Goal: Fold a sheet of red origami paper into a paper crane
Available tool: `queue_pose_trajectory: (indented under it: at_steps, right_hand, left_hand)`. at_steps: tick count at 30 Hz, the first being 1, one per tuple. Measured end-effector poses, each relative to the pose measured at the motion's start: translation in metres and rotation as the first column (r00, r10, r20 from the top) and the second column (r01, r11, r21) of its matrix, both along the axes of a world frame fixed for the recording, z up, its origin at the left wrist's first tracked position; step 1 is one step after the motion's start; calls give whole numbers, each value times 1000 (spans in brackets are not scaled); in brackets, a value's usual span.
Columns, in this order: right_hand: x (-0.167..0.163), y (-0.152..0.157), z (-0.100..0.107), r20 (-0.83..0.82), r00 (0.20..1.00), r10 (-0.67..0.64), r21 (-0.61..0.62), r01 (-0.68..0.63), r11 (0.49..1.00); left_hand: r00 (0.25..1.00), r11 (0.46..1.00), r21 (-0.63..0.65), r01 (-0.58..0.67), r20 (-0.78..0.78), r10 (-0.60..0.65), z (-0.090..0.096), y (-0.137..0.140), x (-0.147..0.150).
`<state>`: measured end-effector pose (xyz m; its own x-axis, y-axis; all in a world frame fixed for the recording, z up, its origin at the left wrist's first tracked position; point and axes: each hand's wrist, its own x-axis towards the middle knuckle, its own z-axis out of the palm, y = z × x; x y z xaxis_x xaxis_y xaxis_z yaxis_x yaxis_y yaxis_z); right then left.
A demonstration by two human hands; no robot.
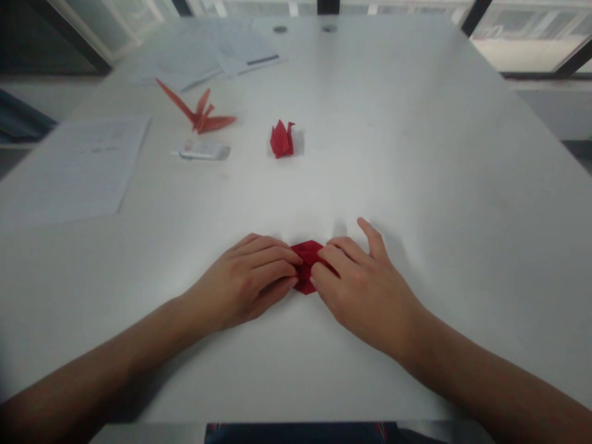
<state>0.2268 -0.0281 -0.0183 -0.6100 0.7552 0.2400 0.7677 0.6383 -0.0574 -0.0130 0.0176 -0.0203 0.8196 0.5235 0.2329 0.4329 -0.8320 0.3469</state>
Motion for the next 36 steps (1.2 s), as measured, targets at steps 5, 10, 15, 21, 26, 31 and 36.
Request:
queue_pose_trajectory:
  at_steps: [5, 10, 15, 21, 26, 31, 36]
  right_hand:
    - [-3, 3, -2, -12, 1000, -7, -7, 7, 1000]
    - [-2, 4, 2, -46, 999, -3, -62, 0, 998]
    - [-3, 4, -1, -42, 999, -31, -82, 28, 996]
    - [-8, 3, -4, -111, 988, -108, -118, 95, 988]
    - [-11, 4, -9, -195, 964, -181, -142, 155, 978]
    - [-8, 8, -11, -215, 960, -177, -130, 152, 980]
    - [-1, 9, -10, -129, 988, -79, -6, 79, 997]
  left_hand:
    - [998, 998, -4, -68, -14, 68, -1, -3, 5]
    - [988, 986, -76, -151, 16, 152, -1, -5, 7]
    - [990, 981, -131, -143, -7, 144, 2, -5, 7]
    - [987, 982, -98, -161, -30, 159, 0, -4, 8]
    - [979, 977, -61, -202, -31, 200, -4, -3, 11]
    - [980, 977, -80, -200, -28, 198, -5, -1, 12]
    - [987, 985, -94, -143, -80, 136, 1, 1, 5]
